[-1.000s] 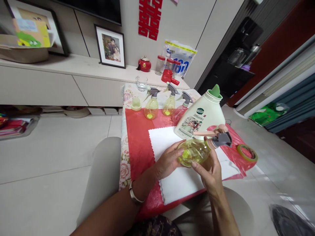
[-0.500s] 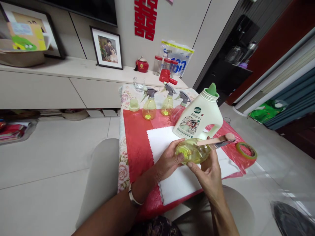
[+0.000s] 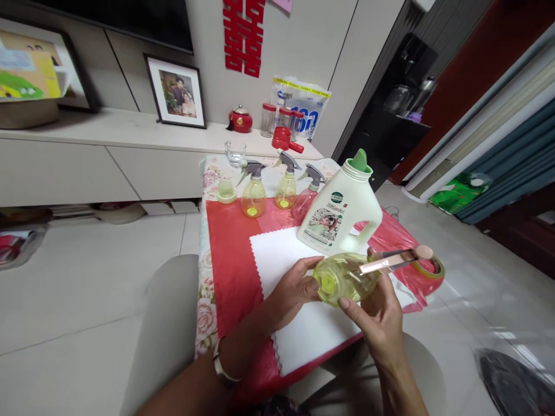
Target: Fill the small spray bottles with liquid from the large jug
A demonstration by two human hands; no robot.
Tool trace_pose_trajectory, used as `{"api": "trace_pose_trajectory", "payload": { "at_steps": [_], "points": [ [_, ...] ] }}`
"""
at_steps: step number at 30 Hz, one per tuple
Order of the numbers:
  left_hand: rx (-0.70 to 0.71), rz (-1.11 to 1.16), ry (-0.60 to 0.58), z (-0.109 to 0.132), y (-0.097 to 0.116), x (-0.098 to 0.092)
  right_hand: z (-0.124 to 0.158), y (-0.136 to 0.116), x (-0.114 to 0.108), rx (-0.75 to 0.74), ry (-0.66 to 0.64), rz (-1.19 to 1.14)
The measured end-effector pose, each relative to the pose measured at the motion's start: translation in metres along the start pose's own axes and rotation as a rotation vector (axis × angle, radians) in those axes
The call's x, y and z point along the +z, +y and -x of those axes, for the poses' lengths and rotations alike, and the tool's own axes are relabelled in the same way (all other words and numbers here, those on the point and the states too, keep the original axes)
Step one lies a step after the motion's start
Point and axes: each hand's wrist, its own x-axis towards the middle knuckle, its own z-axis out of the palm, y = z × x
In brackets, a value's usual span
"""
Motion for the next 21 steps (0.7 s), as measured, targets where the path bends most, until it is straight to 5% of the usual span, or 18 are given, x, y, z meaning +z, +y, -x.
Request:
{"api": "trace_pose_trajectory", "payload": {
  "at_steps": [5, 10, 15, 21],
  "points": [
    [-0.052, -0.128, 0.158, 0.001, 0.003, -0.001, -0.01, -0.009, -0.04, -0.042, 0.11, 0.017],
    [-0.099, -0.193, 0.237, -0.003, -0.001, -0.005, -0.05, -0.004, -0.09, -0.072, 0.26, 0.118],
    [-0.14, -0.218, 0.231, -0.008, -0.006, -0.011, -0.104, 0.026, -0.127, -0.046, 0.331, 0.328],
    [-0.176, -0.2, 0.217, -0.012, -0.008, -0.017, -0.165, 0.073, -0.138, -0.013, 0.321, 0.358]
  ]
}}
